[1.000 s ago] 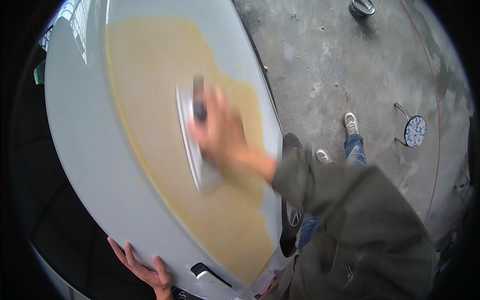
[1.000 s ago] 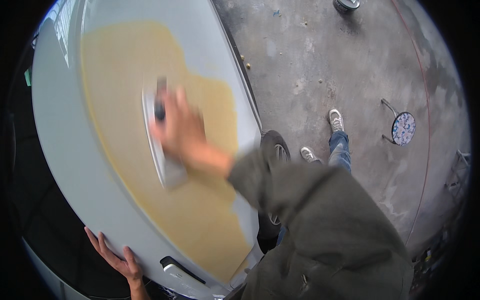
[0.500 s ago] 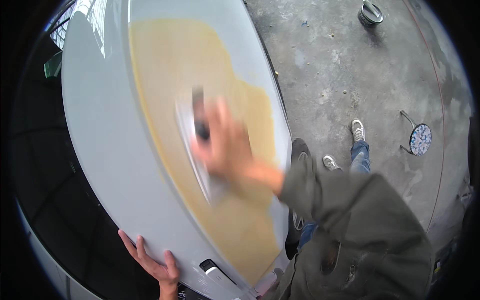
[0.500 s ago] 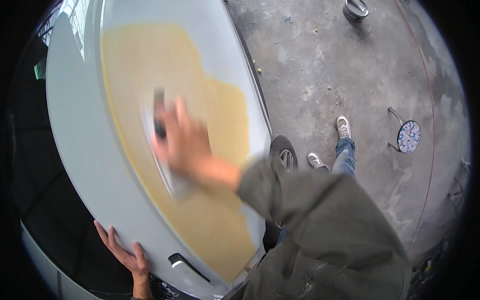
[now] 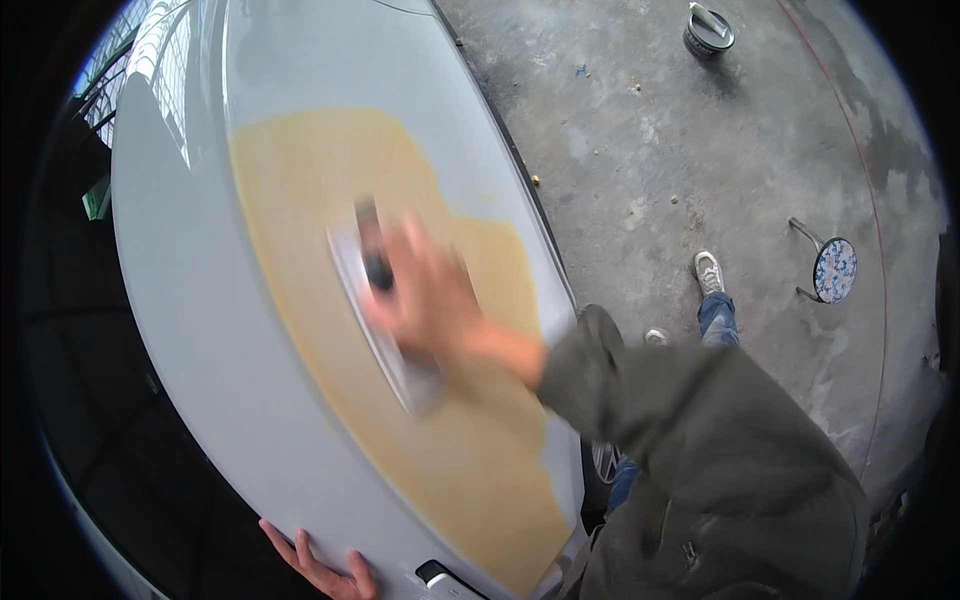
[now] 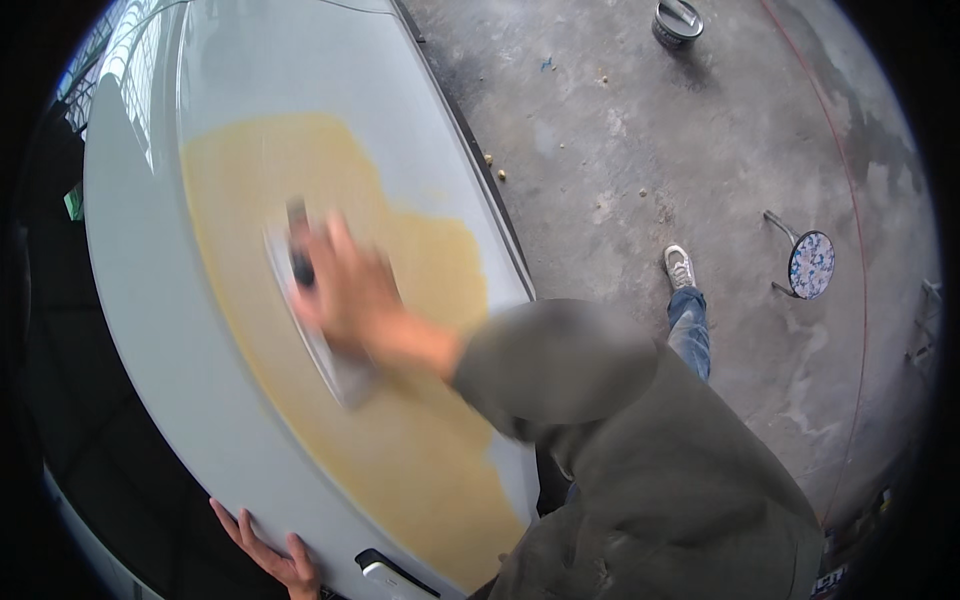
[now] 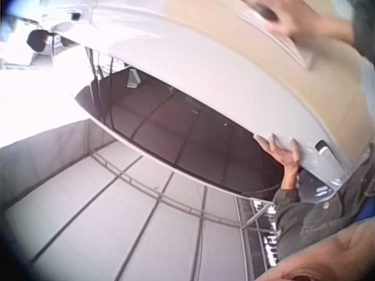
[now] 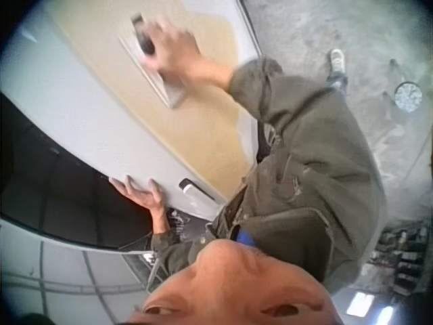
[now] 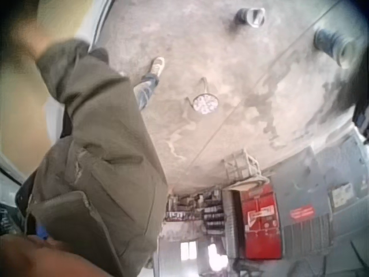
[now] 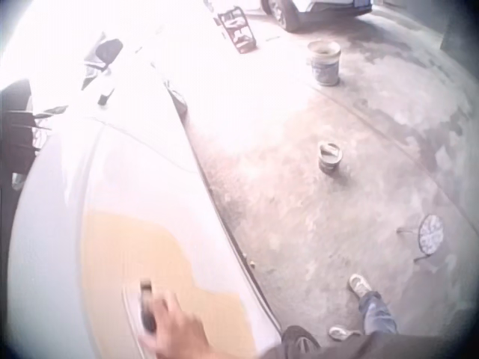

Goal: The person sands a large beige patch on the side panel of a white car using a handheld sanding block. They move the block in consistent strokes across the surface, occasionally pausing to feel the texture with their hand.

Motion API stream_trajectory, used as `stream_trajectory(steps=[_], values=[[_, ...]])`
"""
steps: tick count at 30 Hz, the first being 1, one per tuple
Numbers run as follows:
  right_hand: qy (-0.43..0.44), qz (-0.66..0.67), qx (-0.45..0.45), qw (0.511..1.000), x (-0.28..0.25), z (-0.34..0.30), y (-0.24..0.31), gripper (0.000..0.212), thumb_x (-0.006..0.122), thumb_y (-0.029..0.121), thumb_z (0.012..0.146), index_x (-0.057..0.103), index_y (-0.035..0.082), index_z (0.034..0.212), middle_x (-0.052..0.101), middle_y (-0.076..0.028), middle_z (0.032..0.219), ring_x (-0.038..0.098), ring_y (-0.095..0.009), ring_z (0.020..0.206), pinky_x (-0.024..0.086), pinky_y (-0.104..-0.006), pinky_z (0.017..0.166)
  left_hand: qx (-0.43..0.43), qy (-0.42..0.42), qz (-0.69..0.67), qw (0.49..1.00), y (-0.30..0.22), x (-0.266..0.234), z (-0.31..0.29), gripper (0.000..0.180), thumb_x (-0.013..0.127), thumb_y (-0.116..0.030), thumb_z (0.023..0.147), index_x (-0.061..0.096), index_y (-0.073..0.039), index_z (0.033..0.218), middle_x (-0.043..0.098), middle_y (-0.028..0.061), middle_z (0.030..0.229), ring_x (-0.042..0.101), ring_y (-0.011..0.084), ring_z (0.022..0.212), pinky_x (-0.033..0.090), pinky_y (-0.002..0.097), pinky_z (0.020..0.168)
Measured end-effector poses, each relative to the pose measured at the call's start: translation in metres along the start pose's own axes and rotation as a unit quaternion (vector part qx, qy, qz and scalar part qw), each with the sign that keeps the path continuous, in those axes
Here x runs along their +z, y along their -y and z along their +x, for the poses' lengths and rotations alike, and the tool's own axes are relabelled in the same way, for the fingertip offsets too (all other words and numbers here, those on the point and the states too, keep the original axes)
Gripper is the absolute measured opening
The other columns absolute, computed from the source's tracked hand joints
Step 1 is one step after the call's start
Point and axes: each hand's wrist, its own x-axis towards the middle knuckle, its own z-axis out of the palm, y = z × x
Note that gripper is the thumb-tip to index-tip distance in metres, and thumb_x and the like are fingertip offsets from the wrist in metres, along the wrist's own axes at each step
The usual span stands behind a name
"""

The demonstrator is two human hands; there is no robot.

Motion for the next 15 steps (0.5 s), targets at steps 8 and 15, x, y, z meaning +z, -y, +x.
stream_trajectory(steps=[8, 15], values=[[-0.002, 0.002, 0.033, 0.999, -0.003, 0.013, -0.050, 0.046, 0.069, 0.027, 0.081, 0.056, 0.012, 0.123, 0.060, -0.020, 0.108, 0.065, -0.043, 0.089, 0.054, -0.0542, 0.072, -0.007, 0.009, -0.007, 1.000, 0.000, 0.000, -0.008, 0.075, 0.069, -0.034, 0.092, 0.034, -0.002, 0.150, 0.014, 0.0350, 0.164, 0.020, 0.0551, 0.150, 0.023, 0.0639, 0.118], [0.019, -0.003, 0.027, 0.999, -0.005, 0.049, -0.040, 0.051, 0.070, 0.029, 0.080, 0.053, 0.015, 0.126, 0.057, -0.020, 0.109, 0.065, -0.042, 0.095, 0.053, -0.0543, 0.078, -0.022, 0.019, -0.010, 1.000, -0.002, -0.001, -0.009, 0.072, 0.068, -0.030, 0.091, 0.036, -0.005, 0.150, 0.014, 0.0358, 0.164, 0.019, 0.0554, 0.150, 0.021, 0.0656, 0.118]])
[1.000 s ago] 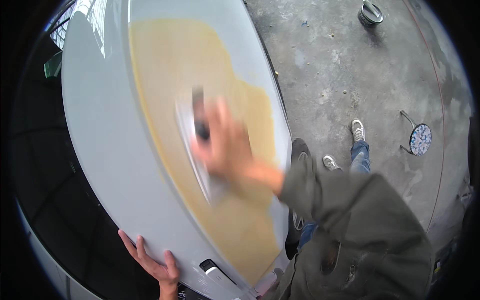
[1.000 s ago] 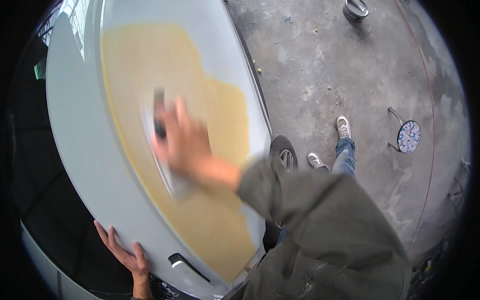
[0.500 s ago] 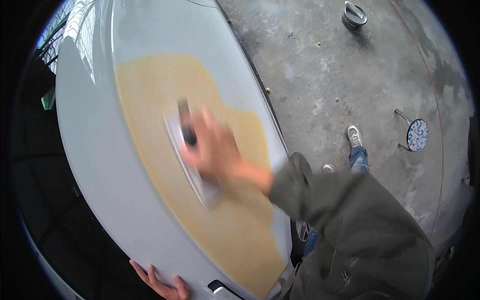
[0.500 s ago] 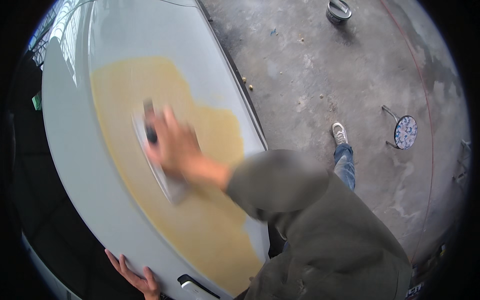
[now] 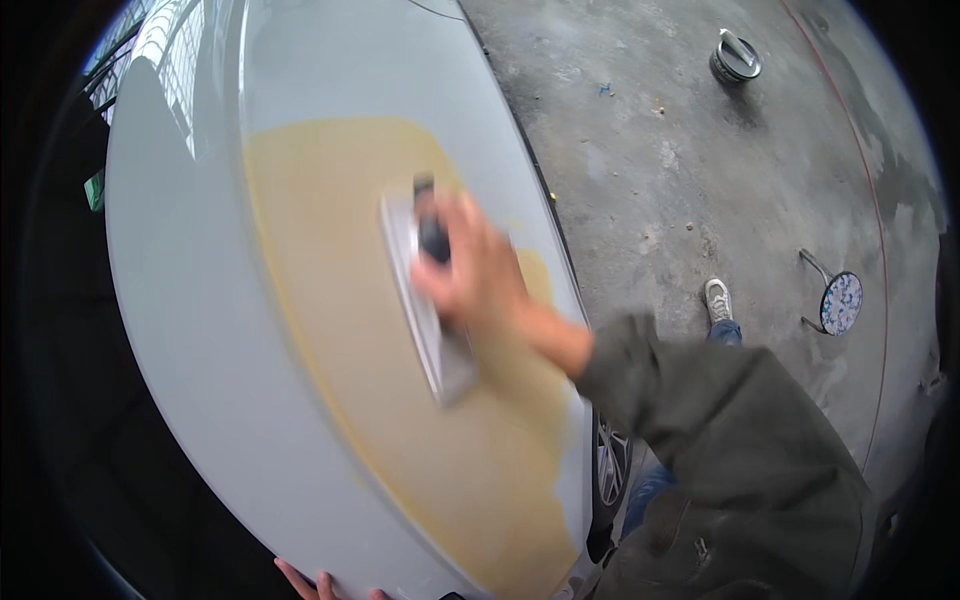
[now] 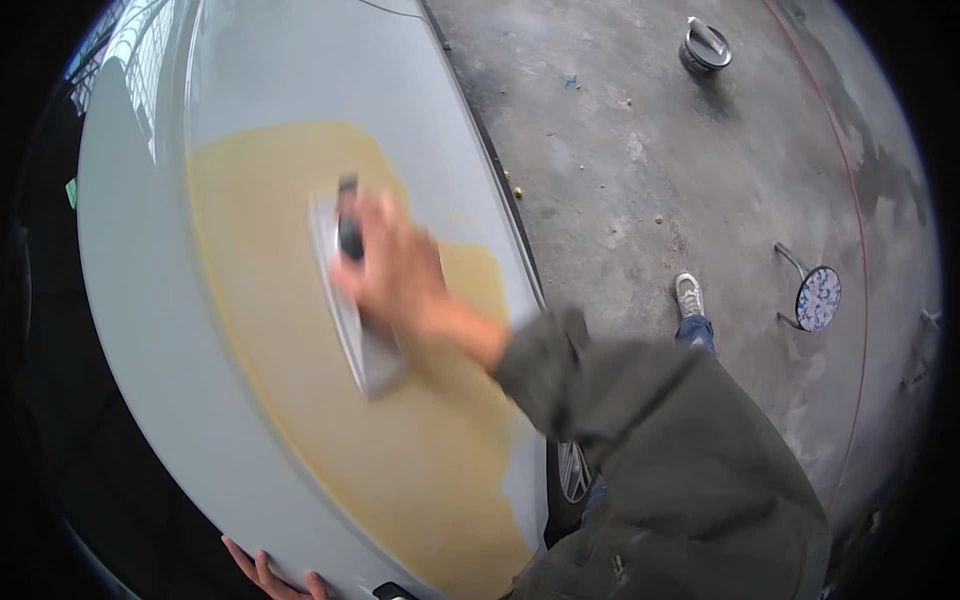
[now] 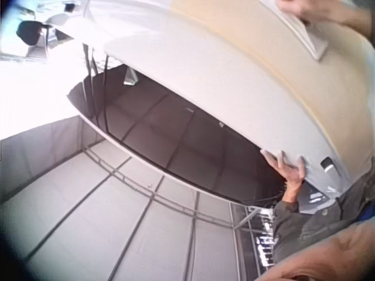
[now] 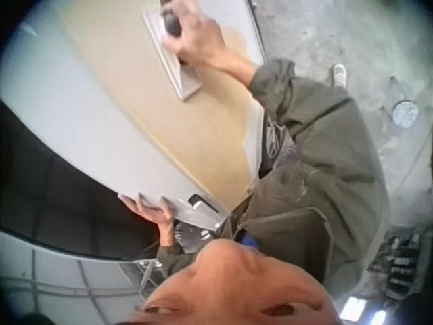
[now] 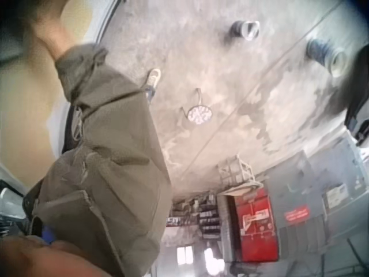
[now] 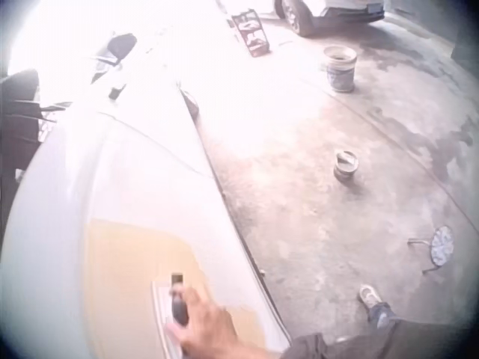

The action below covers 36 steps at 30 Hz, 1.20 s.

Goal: The person sands a large beige patch on the side panel of a white car using a handheld sanding block. They move the block in consistent strokes across the surface, occasionally pausing to feel the texture with their hand.

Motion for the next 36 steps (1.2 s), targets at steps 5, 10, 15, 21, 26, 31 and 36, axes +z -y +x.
stream_trajectory(steps=[5, 10, 15, 21, 26, 31, 36], values=[[0.030, -0.048, -0.130, 0.990, -0.005, -0.022, 0.044, 0.037, 0.070, 0.023, 0.078, 0.062, 0.014, 0.113, 0.058, -0.014, 0.101, 0.066, -0.037, 0.080, 0.055, -0.0448, 0.065, 0.020, -0.009, -0.011, 1.000, -0.003, -0.006, 0.001, 0.072, 0.068, -0.027, 0.090, 0.036, -0.004, 0.150, 0.015, 0.0363, 0.163, 0.018, 0.0561, 0.150, 0.021, 0.0654, 0.118], [-0.025, -0.037, -0.081, 0.996, -0.017, 0.101, 0.064, 0.039, 0.068, 0.025, 0.079, 0.060, 0.014, 0.115, 0.060, -0.019, 0.095, 0.063, -0.039, 0.081, 0.053, -0.0477, 0.071, 0.029, -0.016, -0.014, 0.999, -0.007, -0.005, 0.003, 0.073, 0.068, -0.025, 0.088, 0.036, -0.005, 0.150, 0.015, 0.0364, 0.163, 0.017, 0.0561, 0.150, 0.021, 0.0653, 0.119], [0.045, -0.003, -0.149, 0.988, -0.008, -0.049, 0.062, 0.040, 0.070, 0.021, 0.077, 0.059, 0.015, 0.115, 0.055, -0.016, 0.100, 0.062, -0.038, 0.073, 0.051, -0.0463, 0.057, 0.009, -0.019, -0.021, 1.000, -0.004, -0.003, -0.012, 0.073, 0.069, -0.023, 0.088, 0.036, -0.006, 0.151, 0.014, 0.0365, 0.163, 0.017, 0.0561, 0.151, 0.021, 0.0652, 0.119], [-0.020, -0.044, -0.096, 0.994, -0.011, 0.082, 0.094, 0.035, 0.066, 0.024, 0.081, 0.059, 0.011, 0.113, 0.060, -0.019, 0.094, 0.063, -0.041, 0.074, 0.053, -0.0511, 0.070, 0.030, -0.014, -0.033, 0.999, -0.006, -0.007, -0.004, 0.073, 0.070, -0.021, 0.087, 0.037, -0.006, 0.150, 0.011, 0.0356, 0.164, 0.013, 0.0554, 0.152, 0.022, 0.0646, 0.119], [0.051, -0.007, -0.075, 0.996, 0.000, -0.001, 0.096, 0.036, 0.064, 0.024, 0.081, 0.058, 0.011, 0.114, 0.060, -0.020, 0.096, 0.064, -0.040, 0.076, 0.054, -0.0493, 0.072, 0.008, 0.000, -0.035, 0.999, -0.002, -0.009, -0.012, 0.073, 0.071, -0.017, 0.085, 0.038, -0.007, 0.150, 0.010, 0.0341, 0.165, 0.011, 0.0541, 0.153, 0.023, 0.0637, 0.119], [-0.014, -0.080, -0.089, 0.993, -0.002, 0.088, 0.107, 0.046, 0.064, 0.029, 0.083, 0.056, 0.011, 0.125, 0.059, -0.020, 0.101, 0.068, -0.043, 0.084, 0.055, -0.0529, 0.075, 0.017, -0.007, -0.057, 0.998, -0.002, -0.002, -0.001, 0.073, 0.070, -0.016, 0.086, 0.038, -0.007, 0.150, 0.011, 0.0322, 0.166, 0.011, 0.0531, 0.153, 0.022, 0.0640, 0.120], [0.038, -0.053, -0.089, 0.994, 0.004, 0.006, 0.105, 0.048, 0.069, 0.028, 0.083, 0.054, 0.014, 0.126, 0.054, -0.017, 0.108, 0.064, -0.039, 0.079, 0.052, -0.0529, 0.067, 0.026, -0.027, -0.024, 0.999, -0.008, -0.009, 0.008, 0.069, 0.059, -0.029, 0.088, 0.040, -0.010, 0.151, 0.016, 0.0335, 0.165, 0.021, 0.0526, 0.151, 0.022, 0.0624, 0.120]])
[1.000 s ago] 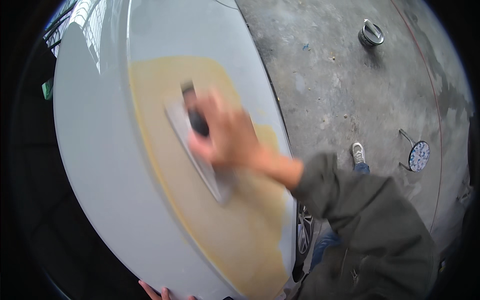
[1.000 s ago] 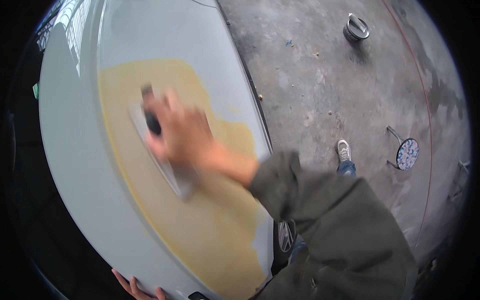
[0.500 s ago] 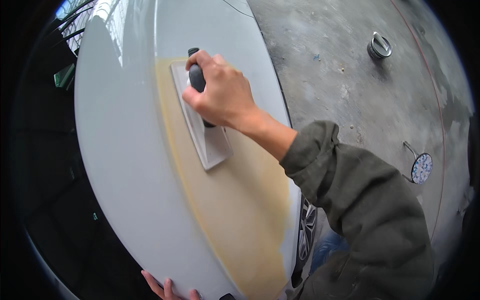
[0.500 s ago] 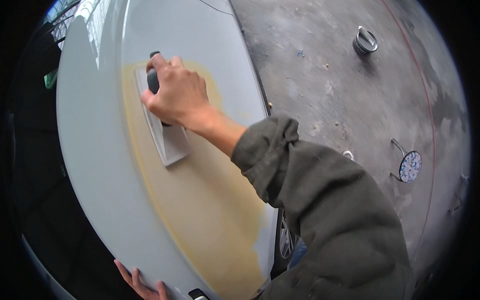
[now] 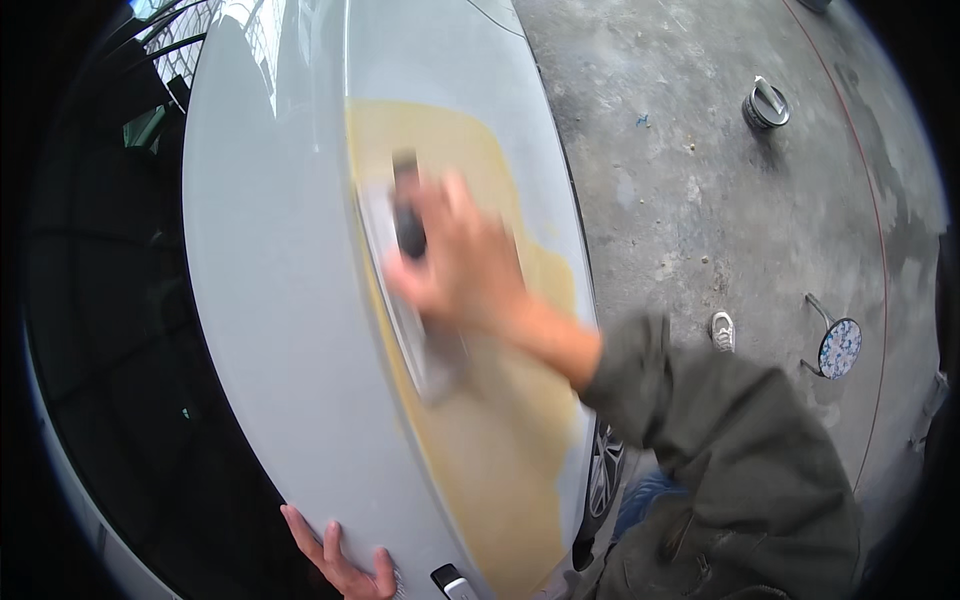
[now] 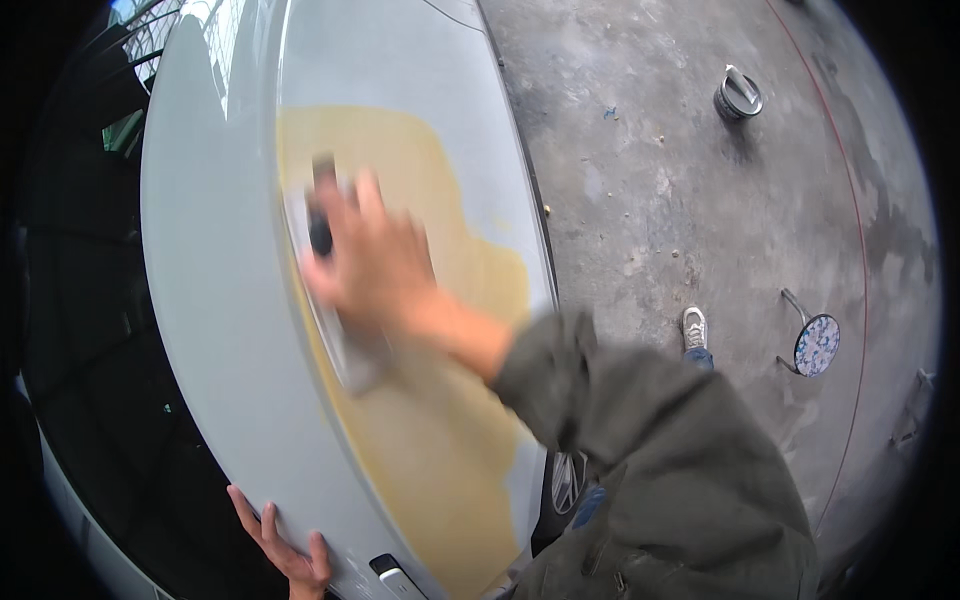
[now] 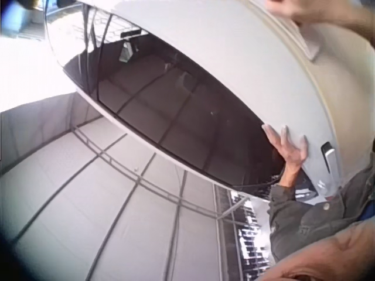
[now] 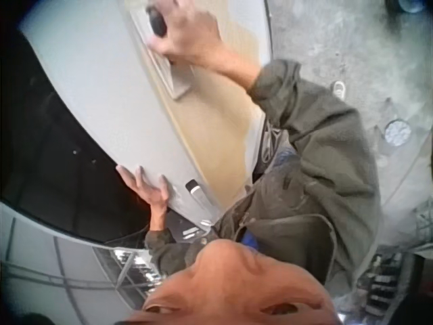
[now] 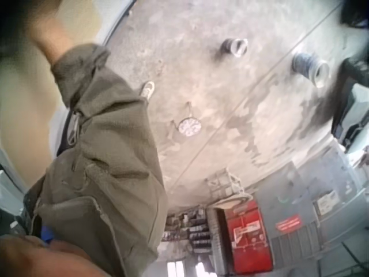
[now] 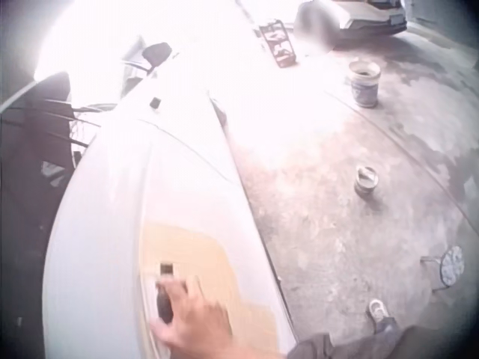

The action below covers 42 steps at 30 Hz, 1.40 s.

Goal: The person sands a large beige patch on the side panel of a white car using a handheld sanding block. They move the block in consistent strokes across the surface, occasionally pausing to feel the texture with their hand.

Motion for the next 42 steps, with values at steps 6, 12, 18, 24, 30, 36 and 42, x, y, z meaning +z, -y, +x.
stream_trajectory(steps=[6, 12, 18, 24, 30, 36, 42], values=[[0.013, 0.045, -0.066, 0.997, 0.006, -0.143, -0.003, 0.047, 0.073, 0.021, 0.077, 0.062, 0.018, 0.123, 0.057, -0.015, 0.111, 0.068, -0.033, 0.070, 0.055, -0.0450, 0.052, -0.007, 0.009, 0.008, 1.000, 0.001, 0.000, 0.001, 0.069, 0.059, -0.028, 0.087, 0.040, -0.010, 0.151, 0.015, 0.0332, 0.165, 0.019, 0.0523, 0.152, 0.021, 0.0630, 0.120], [-0.096, -0.002, 0.049, 0.994, -0.014, 0.071, -0.045, 0.039, 0.065, 0.028, 0.083, 0.058, 0.011, 0.117, 0.062, -0.021, 0.104, 0.065, -0.043, 0.087, 0.053, -0.0527, 0.073, 0.009, 0.006, 0.010, 1.000, 0.005, 0.005, 0.009, 0.070, 0.059, -0.030, 0.089, 0.038, -0.009, 0.152, 0.015, 0.0332, 0.165, 0.019, 0.0518, 0.152, 0.021, 0.0626, 0.120], [0.020, 0.058, -0.047, 0.997, 0.015, -0.242, -0.028, 0.059, 0.078, 0.024, 0.073, 0.060, 0.019, 0.129, 0.059, -0.014, 0.115, 0.070, -0.028, 0.090, 0.054, -0.0407, 0.054, 0.000, 0.010, 0.012, 1.000, 0.011, 0.003, -0.005, 0.070, 0.058, -0.032, 0.090, 0.038, -0.009, 0.153, 0.015, 0.0327, 0.165, 0.019, 0.0509, 0.152, 0.021, 0.0615, 0.121], [-0.065, 0.028, 0.062, 0.996, 0.001, -0.004, -0.091, 0.038, 0.066, 0.024, 0.082, 0.060, 0.008, 0.116, 0.065, -0.022, 0.109, 0.065, -0.042, 0.090, 0.053, -0.0502, 0.077, 0.003, -0.003, 0.012, 1.000, 0.002, 0.006, -0.002, 0.070, 0.057, -0.034, 0.091, 0.038, -0.007, 0.153, 0.016, 0.0329, 0.165, 0.022, 0.0508, 0.151, 0.023, 0.0603, 0.120], [-0.077, 0.049, 0.084, 0.992, 0.009, -0.068, -0.101, 0.047, 0.066, 0.027, 0.083, 0.055, 0.011, 0.126, 0.058, -0.020, 0.105, 0.061, -0.042, 0.085, 0.050, -0.0515, 0.073, 0.000, -0.002, 0.007, 1.000, 0.008, 0.009, -0.002, 0.071, 0.060, -0.032, 0.090, 0.037, -0.007, 0.152, 0.017, 0.0341, 0.164, 0.019, 0.0521, 0.152, 0.021, 0.0613, 0.121], [0.202, 0.088, 0.130, 0.967, -0.046, -0.329, -0.072, 0.044, 0.075, 0.025, 0.079, 0.060, 0.017, 0.120, 0.057, -0.013, 0.116, 0.067, -0.030, 0.076, 0.057, -0.0423, 0.064, 0.036, -0.004, 0.077, 0.996, 0.002, 0.009, 0.003, 0.074, 0.054, -0.036, 0.099, 0.026, -0.002, 0.159, 0.014, 0.0310, 0.166, 0.016, 0.0480, 0.154, 0.014, 0.0578, 0.124], [0.003, 0.058, 0.230, 0.971, -0.143, -0.301, -0.125, 0.044, 0.071, 0.022, 0.079, 0.058, 0.009, 0.119, 0.058, -0.015, 0.107, 0.066, -0.032, 0.088, 0.055, -0.0417, 0.076, 0.172, 0.148, 0.279, 0.933, -0.086, 0.081, 0.154, 0.080, 0.070, -0.032, 0.090, 0.036, 0.002, 0.154, 0.022, 0.0273, 0.165, 0.021, 0.0432, 0.154, 0.018, 0.0524, 0.126]])
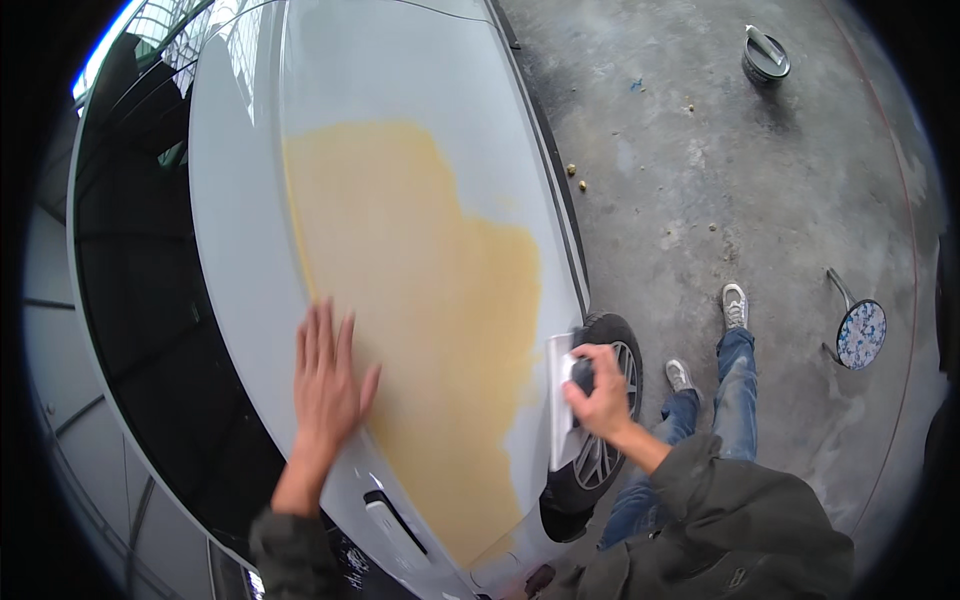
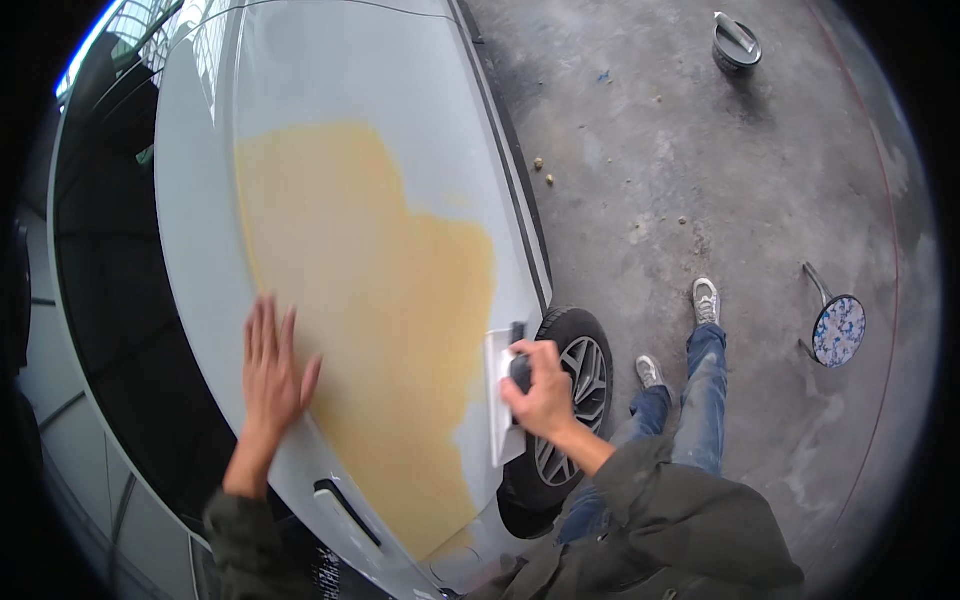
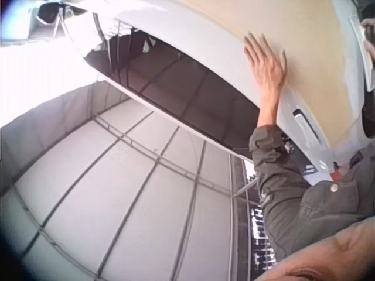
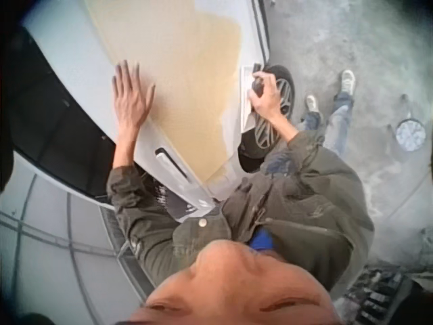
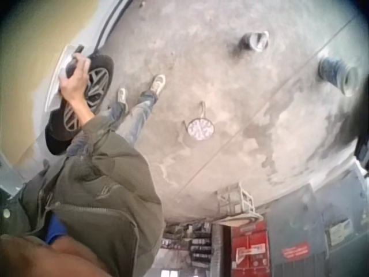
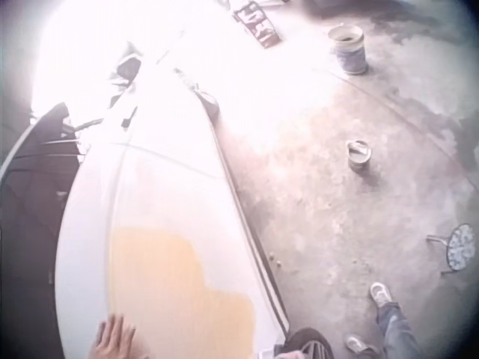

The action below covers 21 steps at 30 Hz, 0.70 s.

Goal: The person sands a large beige patch on the side panel of a white car using a handheld sanding block. They move the block in consistent strokes across the surface, occasionally pausing to feel the texture with their hand.

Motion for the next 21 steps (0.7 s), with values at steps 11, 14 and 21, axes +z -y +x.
stream_trajectory(steps=[11, 14, 21], values=[[-0.125, 0.073, 0.127, 0.981, -0.133, -0.048, -0.078, 0.043, 0.067, 0.018, 0.082, 0.055, 0.006, 0.121, 0.053, -0.005, 0.093, 0.051, -0.016, 0.081, 0.044, -0.0311, 0.076, -0.085, -0.034, 0.197, 0.976, -0.018, 0.057, 0.206, 0.085, 0.049, -0.055, 0.098, 0.030, 0.001, 0.158, 0.020, 0.0186, 0.169, 0.012, 0.0299, 0.158, 0.008, 0.0422, 0.130], [-0.149, 0.067, 0.117, 0.980, -0.134, -0.047, -0.072, 0.041, 0.067, 0.017, 0.084, 0.054, 0.006, 0.122, 0.053, -0.003, 0.090, 0.050, -0.013, 0.079, 0.043, -0.0288, 0.074, -0.052, -0.018, 0.165, 0.985, -0.049, 0.075, 0.176, 0.088, 0.051, -0.056, 0.096, 0.029, 0.004, 0.158, 0.019, 0.0193, 0.169, 0.011, 0.0312, 0.158, 0.007, 0.0425, 0.130], [-0.172, 0.141, 0.095, 0.970, -0.145, -0.072, -0.060, 0.041, 0.066, 0.017, 0.086, 0.054, 0.007, 0.124, 0.055, -0.002, 0.093, 0.052, -0.012, 0.081, 0.044, -0.0279, 0.075, -0.004, 0.016, 0.153, 0.988, -0.100, 0.096, 0.069, 0.092, 0.051, -0.058, 0.095, 0.028, 0.006, 0.157, 0.017, 0.0227, 0.168, 0.009, 0.0334, 0.158, 0.005, 0.0443, 0.130]])
